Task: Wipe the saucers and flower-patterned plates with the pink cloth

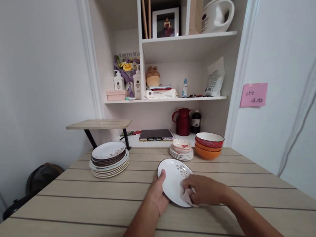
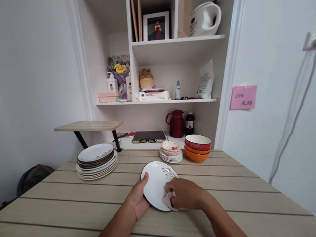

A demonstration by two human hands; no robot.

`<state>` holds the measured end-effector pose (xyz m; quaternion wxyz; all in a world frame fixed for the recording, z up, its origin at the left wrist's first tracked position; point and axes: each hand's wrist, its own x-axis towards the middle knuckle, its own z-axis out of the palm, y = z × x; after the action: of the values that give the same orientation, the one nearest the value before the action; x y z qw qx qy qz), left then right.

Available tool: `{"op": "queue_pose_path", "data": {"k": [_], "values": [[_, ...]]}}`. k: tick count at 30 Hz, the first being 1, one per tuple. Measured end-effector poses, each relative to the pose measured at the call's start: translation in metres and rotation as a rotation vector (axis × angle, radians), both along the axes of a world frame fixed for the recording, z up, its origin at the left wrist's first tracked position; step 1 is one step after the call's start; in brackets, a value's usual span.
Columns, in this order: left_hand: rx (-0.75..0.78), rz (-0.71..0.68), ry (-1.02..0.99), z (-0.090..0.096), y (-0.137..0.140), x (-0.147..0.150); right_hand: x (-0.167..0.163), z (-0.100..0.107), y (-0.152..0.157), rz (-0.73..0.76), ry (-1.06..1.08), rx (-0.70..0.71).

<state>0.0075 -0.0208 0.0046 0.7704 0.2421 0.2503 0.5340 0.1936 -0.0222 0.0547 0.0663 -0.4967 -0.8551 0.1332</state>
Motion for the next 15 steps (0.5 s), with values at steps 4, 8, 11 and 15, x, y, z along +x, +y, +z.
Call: {"op": "queue_pose_path", "data": {"k": [4, 8, 11, 15], "values": [[0.046, -0.152, -0.037, 0.003, 0.000, -0.002, -0.017, 0.000, -0.007, 0.231, 0.137, 0.033], [0.123, -0.261, -0.061, 0.001, 0.004, -0.005, -0.035, -0.009, -0.006, 0.274, 0.341, 0.098], [0.130, -0.242, -0.079, 0.000, 0.005, -0.005, -0.046, -0.017, -0.003, 0.219, 0.422, 0.138], [0.120, -0.222, -0.057, 0.001, 0.003, -0.003, -0.060, -0.022, 0.002, 0.045, 0.419, 0.256]]}}
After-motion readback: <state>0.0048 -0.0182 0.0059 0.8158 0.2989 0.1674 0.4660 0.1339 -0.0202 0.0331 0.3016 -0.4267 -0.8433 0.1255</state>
